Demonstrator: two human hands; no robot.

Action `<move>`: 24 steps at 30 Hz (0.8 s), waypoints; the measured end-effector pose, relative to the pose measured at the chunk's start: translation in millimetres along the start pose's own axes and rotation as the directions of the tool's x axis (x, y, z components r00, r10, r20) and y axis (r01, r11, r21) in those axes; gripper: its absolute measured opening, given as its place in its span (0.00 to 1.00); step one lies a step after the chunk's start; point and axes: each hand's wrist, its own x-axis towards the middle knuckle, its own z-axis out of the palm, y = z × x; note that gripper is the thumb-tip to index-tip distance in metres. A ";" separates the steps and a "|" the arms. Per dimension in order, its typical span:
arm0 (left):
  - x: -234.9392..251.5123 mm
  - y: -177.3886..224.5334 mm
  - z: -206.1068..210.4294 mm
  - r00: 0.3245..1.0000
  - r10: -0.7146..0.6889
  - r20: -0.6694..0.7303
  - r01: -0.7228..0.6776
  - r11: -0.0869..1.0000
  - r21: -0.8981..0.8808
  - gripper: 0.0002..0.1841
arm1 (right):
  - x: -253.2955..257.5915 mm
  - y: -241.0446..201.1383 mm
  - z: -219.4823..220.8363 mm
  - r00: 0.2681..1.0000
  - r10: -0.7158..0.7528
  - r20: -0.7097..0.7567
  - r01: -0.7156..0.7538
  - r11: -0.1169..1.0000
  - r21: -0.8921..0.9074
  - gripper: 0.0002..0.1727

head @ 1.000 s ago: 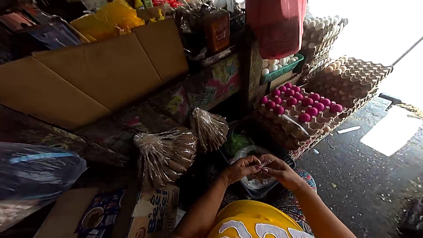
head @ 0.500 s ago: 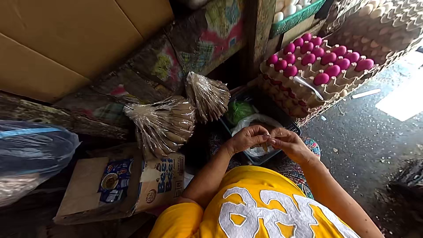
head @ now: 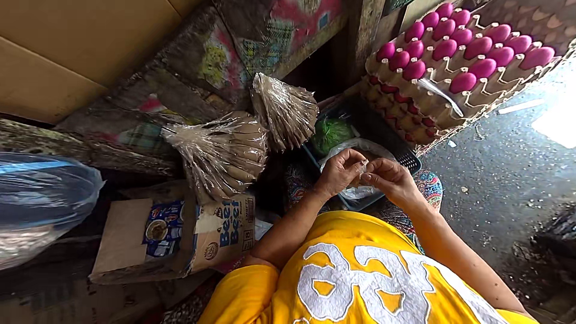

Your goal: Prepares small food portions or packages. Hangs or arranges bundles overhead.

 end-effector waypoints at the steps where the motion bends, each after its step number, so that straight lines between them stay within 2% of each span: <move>1: -0.3 0.0 0.4 1.000 -0.019 -0.010 0.019 1.000 -0.002 0.06 | -0.5 -0.8 1.1 1.000 -0.028 -0.003 0.028 0.999 -0.044 0.04; 4: -1.5 2.5 -3.6 0.994 -0.111 0.008 0.111 0.993 -0.047 0.04 | -2.8 -3.3 -1.3 0.995 -0.100 -0.002 0.098 0.982 -0.160 0.07; 7: -2.7 2.3 -6.9 0.968 -0.237 0.080 0.247 0.958 -0.149 0.03 | -3.4 -5.6 -7.0 0.982 -0.190 -0.005 0.183 0.949 -0.255 0.09; 10: -4.8 3.5 -4.6 0.943 -0.297 0.150 0.323 0.925 -0.200 0.04 | -4.3 -8.9 -11.1 0.973 -0.229 0.030 0.223 0.896 -0.385 0.14; 14: -2.1 1.8 -1.6 0.919 -0.343 0.196 0.381 0.899 -0.215 0.04 | -6.9 -12.1 -12.0 0.956 -0.288 0.057 0.266 0.768 -0.583 0.10; 20: -1.3 2.6 -4.6 0.903 -0.378 0.207 0.418 0.884 -0.210 0.04 | -8.5 -8.0 -13.3 0.968 -0.241 0.074 0.241 0.798 -0.552 0.09; 24: -2.1 3.7 -4.4 0.874 -0.433 0.219 0.477 0.850 -0.223 0.05 | -8.5 -6.9 -13.4 0.965 -0.245 0.094 0.252 0.763 -0.595 0.09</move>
